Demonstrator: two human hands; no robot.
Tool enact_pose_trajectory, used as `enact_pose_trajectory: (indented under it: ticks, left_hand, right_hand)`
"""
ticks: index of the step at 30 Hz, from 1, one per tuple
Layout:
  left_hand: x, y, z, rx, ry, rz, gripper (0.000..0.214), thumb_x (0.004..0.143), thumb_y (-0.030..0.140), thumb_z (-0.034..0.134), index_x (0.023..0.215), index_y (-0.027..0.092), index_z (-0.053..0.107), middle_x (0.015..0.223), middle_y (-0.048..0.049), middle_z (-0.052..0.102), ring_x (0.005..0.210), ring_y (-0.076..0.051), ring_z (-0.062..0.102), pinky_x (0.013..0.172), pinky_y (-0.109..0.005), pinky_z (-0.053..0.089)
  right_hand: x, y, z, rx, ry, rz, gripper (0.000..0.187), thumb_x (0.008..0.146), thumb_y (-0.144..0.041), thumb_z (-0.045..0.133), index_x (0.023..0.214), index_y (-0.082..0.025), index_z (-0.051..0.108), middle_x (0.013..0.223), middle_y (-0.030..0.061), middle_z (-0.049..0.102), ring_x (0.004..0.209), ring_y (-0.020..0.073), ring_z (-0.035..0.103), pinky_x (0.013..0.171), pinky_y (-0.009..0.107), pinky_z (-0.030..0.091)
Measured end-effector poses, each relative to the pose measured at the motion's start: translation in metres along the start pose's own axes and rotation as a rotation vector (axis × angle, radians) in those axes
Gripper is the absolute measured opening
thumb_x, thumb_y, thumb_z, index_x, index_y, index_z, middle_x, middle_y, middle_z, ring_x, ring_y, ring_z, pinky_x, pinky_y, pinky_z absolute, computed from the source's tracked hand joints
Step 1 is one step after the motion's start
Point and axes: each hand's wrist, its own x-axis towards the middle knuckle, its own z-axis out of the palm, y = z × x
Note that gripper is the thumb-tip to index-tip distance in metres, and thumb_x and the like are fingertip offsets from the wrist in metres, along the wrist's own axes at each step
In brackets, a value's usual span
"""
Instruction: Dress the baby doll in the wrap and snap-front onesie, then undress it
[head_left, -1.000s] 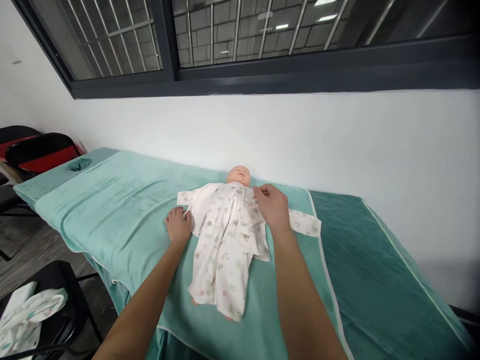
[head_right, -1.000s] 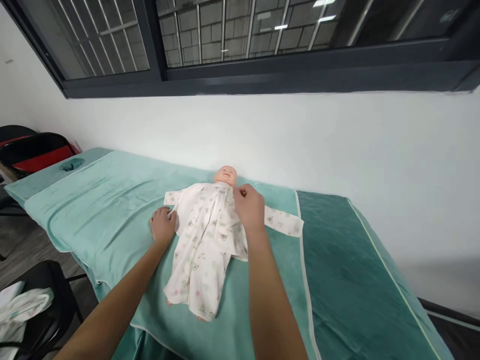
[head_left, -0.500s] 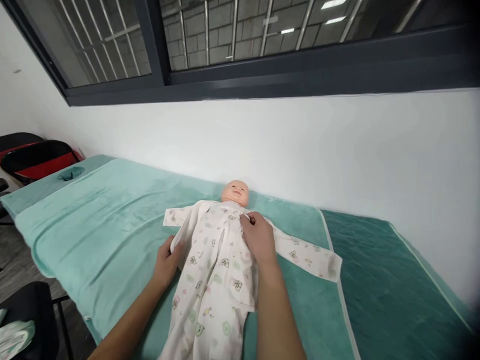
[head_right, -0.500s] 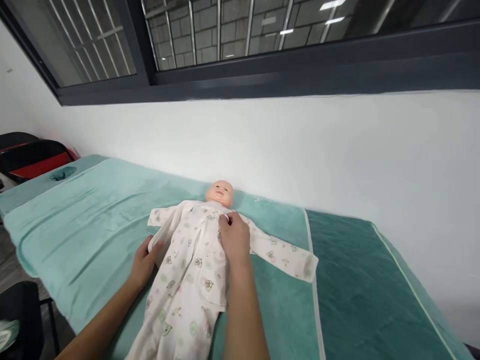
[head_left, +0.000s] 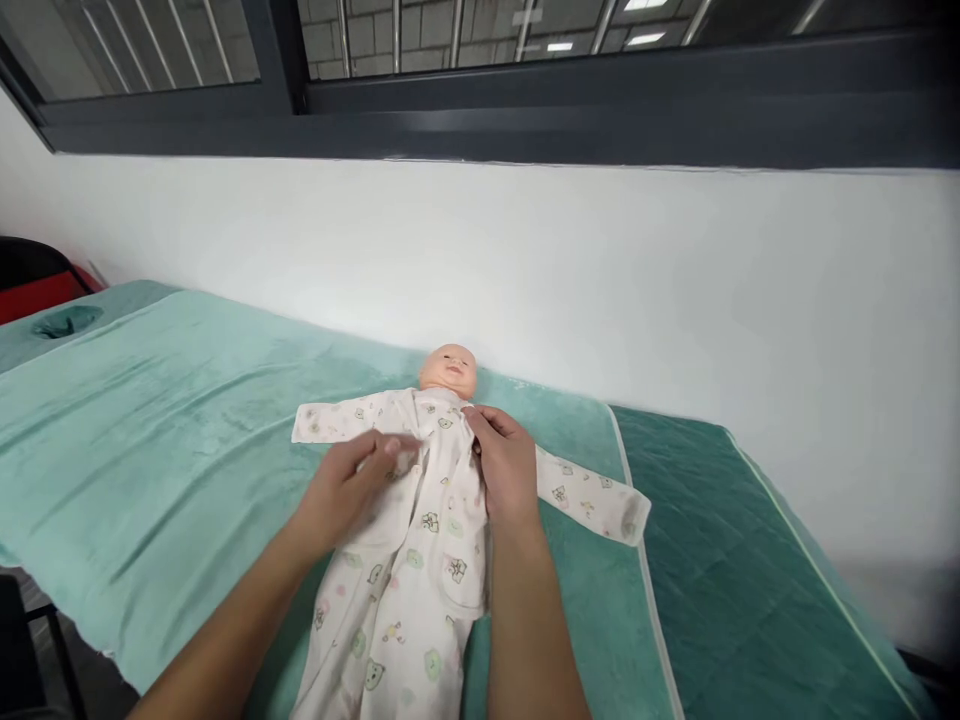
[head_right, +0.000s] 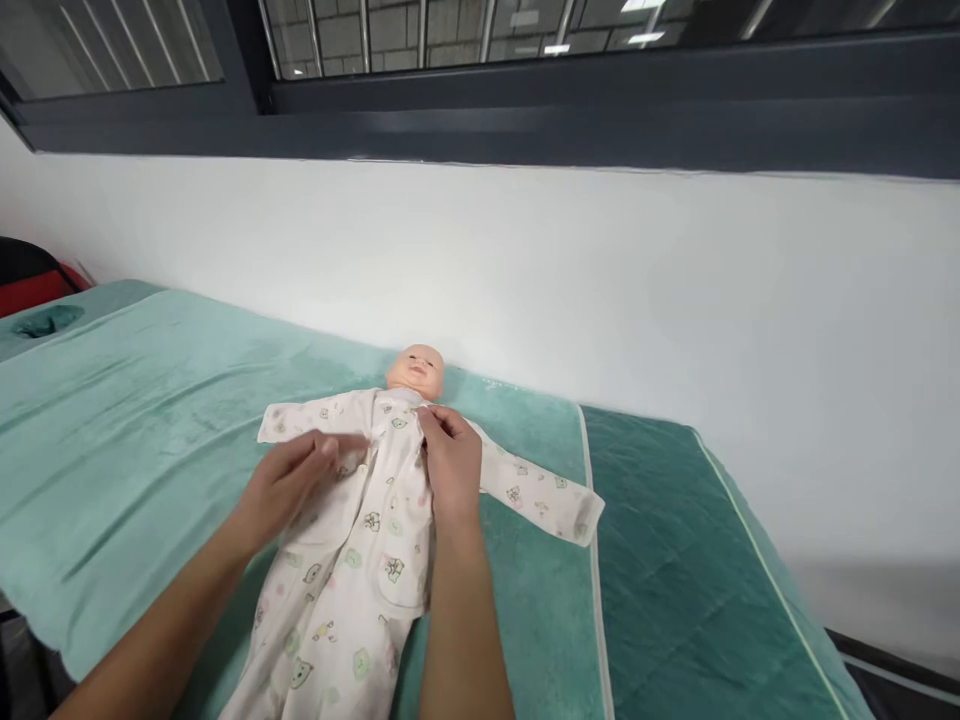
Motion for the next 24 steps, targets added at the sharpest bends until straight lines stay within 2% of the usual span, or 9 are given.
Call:
enact_pose_trajectory:
  ticks: [2, 4, 6, 8, 13, 15, 18, 22, 24]
  left_hand:
    - [0.029, -0.013, 0.003, 0.073, 0.187, -0.021, 0.03, 0.097, 0.043, 0.045, 0.099, 0.023, 0.068, 0.116, -0.0052, 0.071, 0.105, -0.023, 0.065, 0.094, -0.037, 0.049]
    - [0.055, -0.023, 0.007, 0.155, 0.266, -0.073, 0.027, 0.092, 0.043, 0.052, 0.099, 0.021, 0.066, 0.112, -0.0084, 0.07, 0.102, -0.024, 0.064, 0.089, -0.037, 0.049]
    - [0.072, -0.028, 0.012, 0.129, 0.222, -0.167, 0.027, 0.087, 0.045, 0.058, 0.097, 0.02, 0.065, 0.104, -0.0081, 0.07, 0.097, -0.024, 0.065, 0.086, -0.036, 0.049]
    - [0.081, -0.025, 0.014, -0.008, 0.157, -0.212, 0.026, 0.083, 0.043, 0.064, 0.098, 0.021, 0.064, 0.1, -0.0059, 0.071, 0.095, -0.021, 0.065, 0.083, -0.034, 0.049]
    - [0.09, 0.001, 0.014, -0.37, -0.115, -0.107, 0.027, 0.086, 0.042, 0.061, 0.105, 0.023, 0.066, 0.109, -0.0053, 0.071, 0.089, -0.016, 0.065, 0.069, -0.026, 0.049]
    - [0.097, 0.007, 0.015, -0.322, -0.065, -0.102, 0.026, 0.087, 0.041, 0.06, 0.102, 0.022, 0.068, 0.107, -0.0053, 0.072, 0.084, -0.016, 0.065, 0.065, -0.026, 0.048]
    - [0.109, 0.006, 0.018, -0.063, 0.041, -0.09, 0.024, 0.085, 0.039, 0.06, 0.096, 0.021, 0.071, 0.098, -0.0047, 0.073, 0.083, -0.018, 0.064, 0.069, -0.028, 0.049]
    - [0.115, -0.001, 0.022, 0.187, -0.084, -0.005, 0.02, 0.085, 0.036, 0.057, 0.079, 0.02, 0.068, 0.092, -0.0049, 0.071, 0.084, -0.02, 0.063, 0.077, -0.032, 0.047]
    - [0.114, -0.002, 0.024, 0.234, -0.088, 0.026, 0.019, 0.085, 0.031, 0.055, 0.074, 0.019, 0.064, 0.09, -0.0049, 0.069, 0.083, -0.02, 0.063, 0.078, -0.033, 0.046]
  right_hand:
    - [0.0, 0.001, 0.001, 0.014, -0.002, -0.008, 0.028, 0.074, -0.046, 0.075, 0.084, -0.019, 0.076, 0.076, -0.0005, 0.064, 0.069, 0.0145, 0.05, 0.065, 0.027, 0.04]
    - [0.001, 0.002, 0.001, 0.027, -0.005, -0.012, 0.029, 0.075, -0.047, 0.075, 0.085, -0.02, 0.077, 0.079, 0.0001, 0.067, 0.072, 0.0157, 0.053, 0.067, 0.028, 0.042]
    - [0.002, 0.003, 0.001, 0.032, -0.005, -0.021, 0.029, 0.075, -0.047, 0.075, 0.085, -0.02, 0.077, 0.082, 0.0008, 0.069, 0.075, 0.017, 0.056, 0.07, 0.029, 0.043]
    - [0.003, 0.005, 0.002, 0.03, -0.001, -0.027, 0.028, 0.075, -0.047, 0.075, 0.085, -0.02, 0.076, 0.083, 0.0011, 0.07, 0.078, 0.018, 0.058, 0.073, 0.029, 0.044]
    - [0.004, 0.009, 0.002, 0.032, 0.007, -0.002, 0.027, 0.077, -0.047, 0.076, 0.086, -0.021, 0.076, 0.085, 0.0013, 0.072, 0.085, 0.0202, 0.061, 0.079, 0.032, 0.046]
    - [0.004, 0.009, 0.002, 0.027, -0.001, -0.003, 0.027, 0.077, -0.047, 0.075, 0.088, -0.022, 0.076, 0.089, 0.0019, 0.074, 0.09, 0.0216, 0.063, 0.082, 0.033, 0.047]
    - [0.004, 0.009, 0.003, 0.01, 0.014, -0.001, 0.028, 0.077, -0.046, 0.075, 0.09, -0.022, 0.077, 0.096, 0.0031, 0.076, 0.097, 0.0241, 0.065, 0.086, 0.034, 0.048]
    - [0.005, 0.009, 0.003, 0.016, 0.024, 0.011, 0.028, 0.077, -0.046, 0.075, 0.093, -0.024, 0.079, 0.1, 0.0029, 0.077, 0.101, 0.0253, 0.066, 0.089, 0.036, 0.048]
    - [0.006, 0.01, 0.002, 0.013, 0.018, 0.001, 0.028, 0.077, -0.046, 0.075, 0.094, -0.024, 0.079, 0.101, 0.0029, 0.077, 0.101, 0.0255, 0.066, 0.089, 0.036, 0.048]
